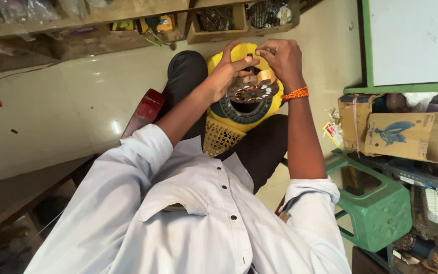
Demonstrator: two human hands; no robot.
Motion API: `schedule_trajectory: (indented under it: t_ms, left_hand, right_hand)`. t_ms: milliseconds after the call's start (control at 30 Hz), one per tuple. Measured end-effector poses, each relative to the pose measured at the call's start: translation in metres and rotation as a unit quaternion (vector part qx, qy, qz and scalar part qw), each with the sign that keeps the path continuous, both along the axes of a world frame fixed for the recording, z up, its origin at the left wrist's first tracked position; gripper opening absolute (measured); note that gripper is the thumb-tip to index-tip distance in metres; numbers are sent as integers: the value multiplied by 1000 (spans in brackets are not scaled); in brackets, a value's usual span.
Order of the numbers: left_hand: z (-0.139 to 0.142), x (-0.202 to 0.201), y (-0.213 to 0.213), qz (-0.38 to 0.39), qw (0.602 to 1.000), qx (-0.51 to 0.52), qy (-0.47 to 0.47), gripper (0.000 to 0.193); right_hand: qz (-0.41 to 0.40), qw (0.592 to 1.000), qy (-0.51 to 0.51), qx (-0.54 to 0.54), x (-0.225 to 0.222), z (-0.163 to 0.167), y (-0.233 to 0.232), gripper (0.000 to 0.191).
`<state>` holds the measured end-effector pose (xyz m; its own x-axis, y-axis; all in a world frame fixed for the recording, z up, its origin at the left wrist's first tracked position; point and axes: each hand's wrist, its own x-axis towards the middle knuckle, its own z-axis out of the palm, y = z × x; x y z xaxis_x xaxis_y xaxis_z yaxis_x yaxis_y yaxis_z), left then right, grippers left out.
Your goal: The person sits on a chair with an electric motor stator resting on their lap and works on its copper windings, pressing and arranging the coil wires by hand. They then pick up a screwdriver, carry the stator to a workbench, and handle a red wire at the bench.
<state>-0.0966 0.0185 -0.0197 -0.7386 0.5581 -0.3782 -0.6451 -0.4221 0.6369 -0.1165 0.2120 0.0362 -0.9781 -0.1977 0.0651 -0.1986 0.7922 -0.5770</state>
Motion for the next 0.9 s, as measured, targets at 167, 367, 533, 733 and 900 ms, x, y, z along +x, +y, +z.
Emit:
schedule_trajectory:
  t_ms: [167, 367, 533, 733, 900]
  left_hand:
    - [-6, -3, 6, -39, 993, -14, 112, 98]
    - [-12, -3, -2, 0, 989, 107, 104, 95]
    - [-9, 0, -12, -29, 969, 144, 197, 92]
    - [-12, -1, -15, -30, 962, 91, 257, 86]
    - [-19, -10, -11, -68, 951, 22, 299, 64]
  right_hand:
    - [-21, 996, 86, -4, 1, 13, -2, 10]
    - [-12, 992, 123, 17, 20, 66, -23, 7]
    - [-71, 992, 96, -42, 87, 100, -47, 9]
    - [-229, 964, 87, -102, 137, 72, -60, 10]
    - [-299, 937, 86, -157, 167, 28, -63, 10]
